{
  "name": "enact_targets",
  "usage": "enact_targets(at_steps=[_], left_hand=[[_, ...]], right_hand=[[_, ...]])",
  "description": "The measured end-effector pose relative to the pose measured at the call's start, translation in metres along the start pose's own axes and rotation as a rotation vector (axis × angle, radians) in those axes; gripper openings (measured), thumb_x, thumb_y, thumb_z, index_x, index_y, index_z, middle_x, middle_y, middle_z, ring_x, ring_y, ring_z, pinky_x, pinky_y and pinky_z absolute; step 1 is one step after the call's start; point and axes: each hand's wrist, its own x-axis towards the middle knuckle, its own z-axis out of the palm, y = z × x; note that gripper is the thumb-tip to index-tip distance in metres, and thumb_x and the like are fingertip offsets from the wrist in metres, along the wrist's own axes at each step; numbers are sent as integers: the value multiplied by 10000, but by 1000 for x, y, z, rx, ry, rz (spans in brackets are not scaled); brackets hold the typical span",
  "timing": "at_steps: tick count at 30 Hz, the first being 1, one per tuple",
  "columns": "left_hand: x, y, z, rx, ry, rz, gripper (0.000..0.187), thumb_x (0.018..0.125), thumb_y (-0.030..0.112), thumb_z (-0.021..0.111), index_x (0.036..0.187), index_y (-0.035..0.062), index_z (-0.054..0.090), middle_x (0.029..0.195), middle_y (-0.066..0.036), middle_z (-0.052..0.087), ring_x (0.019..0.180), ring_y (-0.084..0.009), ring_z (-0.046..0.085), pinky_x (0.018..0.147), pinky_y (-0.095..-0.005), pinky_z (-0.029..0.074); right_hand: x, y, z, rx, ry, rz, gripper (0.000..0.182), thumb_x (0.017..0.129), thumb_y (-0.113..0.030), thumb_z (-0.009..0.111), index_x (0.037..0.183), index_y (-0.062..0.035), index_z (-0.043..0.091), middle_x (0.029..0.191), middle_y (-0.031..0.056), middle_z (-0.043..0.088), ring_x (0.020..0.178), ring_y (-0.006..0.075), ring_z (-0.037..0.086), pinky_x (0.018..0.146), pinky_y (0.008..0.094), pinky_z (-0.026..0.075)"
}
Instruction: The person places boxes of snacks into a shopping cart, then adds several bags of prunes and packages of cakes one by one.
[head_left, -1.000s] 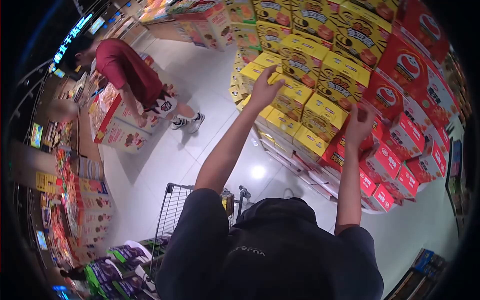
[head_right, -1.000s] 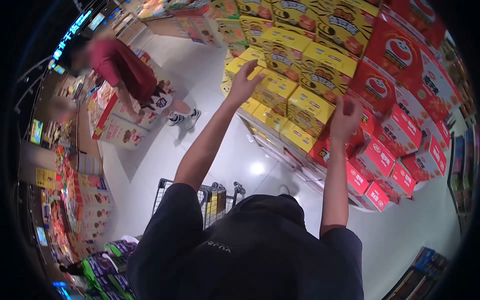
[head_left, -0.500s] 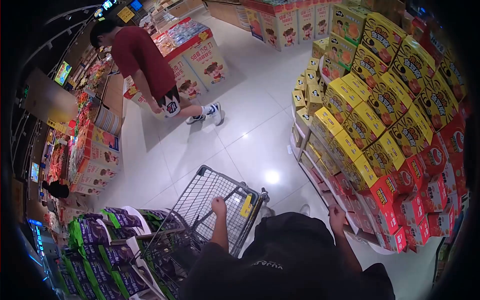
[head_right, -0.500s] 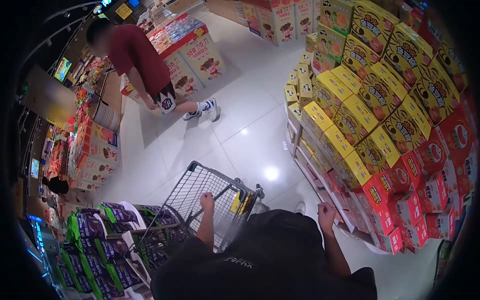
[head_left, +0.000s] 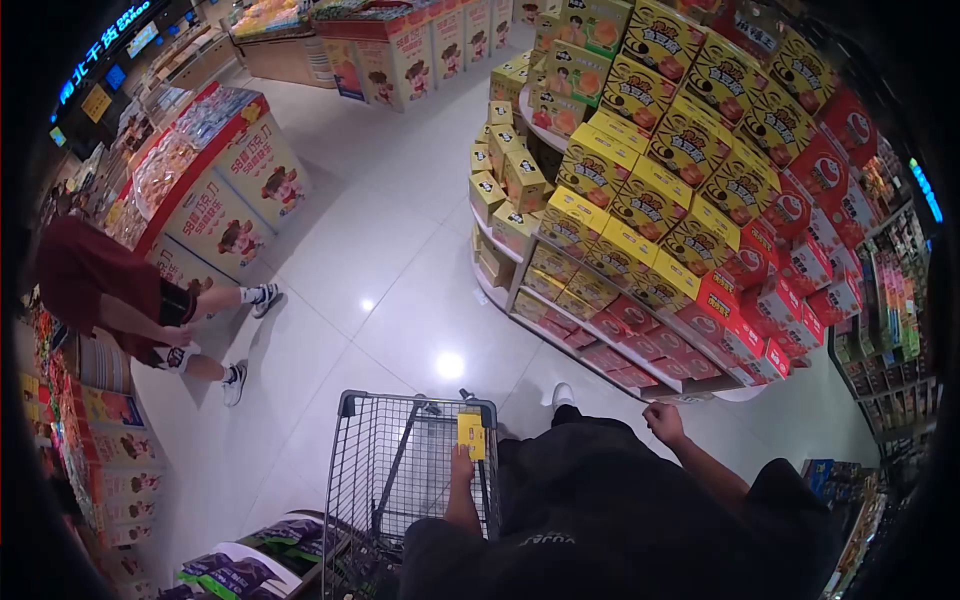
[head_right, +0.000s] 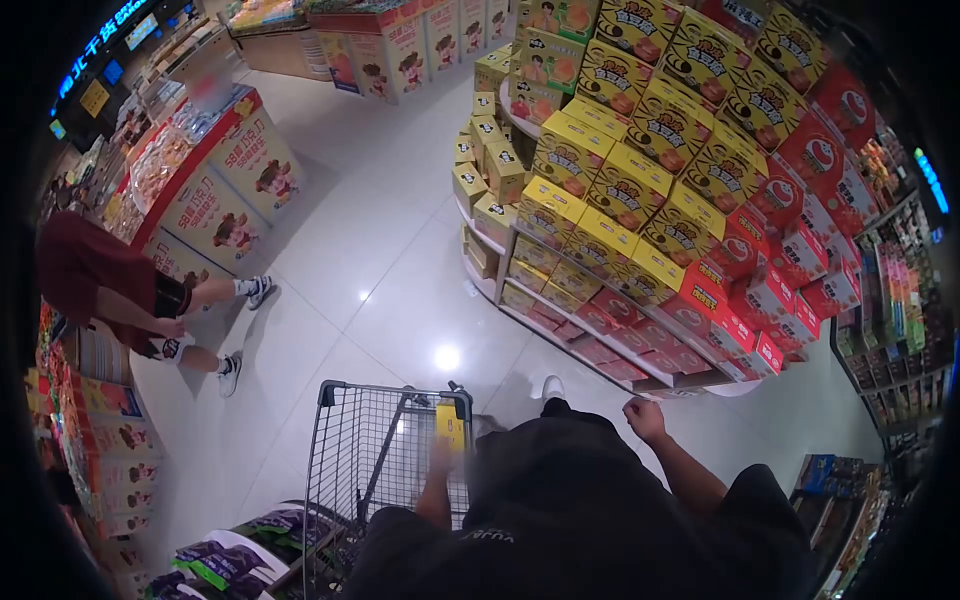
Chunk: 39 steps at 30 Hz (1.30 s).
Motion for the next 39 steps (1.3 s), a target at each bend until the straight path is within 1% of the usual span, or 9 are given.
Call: enact_targets(at_steps=[2,5,9,11,16,21,25,29,39], left_hand=[[15,-21,-7,445,370,437,371,986,271,421,1149,-36,548,972,-234,623,845,-362,610,756,-450,485],[12,8,-8,519,612,367,319,984,232,435,1106,-27,576,958,-229,624,852,-368,614,764,-448,490],[67,-22,-9,-103,290,287,559,845,381,689,1117,-85,543,960,-226,629,864,-374,629,799,-440,508],[37,-10,-9,274,175,34,982,632,538,823,1253,-110,425,1193,-335,490,1080,-414,540,963,-450,445],[18,2,1,57,105,62,870,678,456,820,1268,-49,427,1236,-316,445,1005,-418,581,783,-449,541],[8,-14,-3,250,426,285,585,896,332,634,1320,32,365,1214,-233,470,943,-378,602,482,-415,575],[18,-22,-7,21,467,214,468,947,331,557,1300,90,368,1218,-199,462,926,-381,595,519,-450,584],[7,20,22,-519,433,61,771,708,76,734,1328,80,276,1209,-209,478,1050,-381,560,821,-516,534],[-37,67,-28,710,586,-158,912,584,288,858,1304,53,351,1198,-279,496,1093,-449,543,936,-495,478]], right_hand=[[-16,-6,9,-98,-32,17,213,855,-193,582,835,1,669,683,113,661,588,194,643,579,335,506],[-33,-36,11,-231,-145,72,226,834,-217,577,862,-26,695,788,149,690,740,275,675,713,400,517],[-18,-42,13,-251,-173,16,245,785,-252,588,877,-52,696,821,168,681,786,346,651,721,429,505],[-5,-40,19,-272,-142,-8,221,796,-229,575,837,-42,685,806,159,681,770,322,657,703,420,505],[24,-52,32,-298,-188,-143,223,820,-255,576,863,-69,691,811,147,687,778,322,663,714,434,511],[60,-50,37,-264,-224,-175,225,822,-256,580,870,-65,688,825,155,687,786,330,661,720,437,510],[96,-54,25,-202,-266,-160,237,821,-245,581,868,-33,676,839,168,679,800,332,657,730,429,505],[143,-44,22,-172,-236,-201,238,825,-248,568,863,-43,682,851,169,679,813,330,657,748,428,506],[203,-19,3,-150,-266,-157,240,797,-269,559,866,-84,695,908,155,686,879,341,651,804,454,509]])
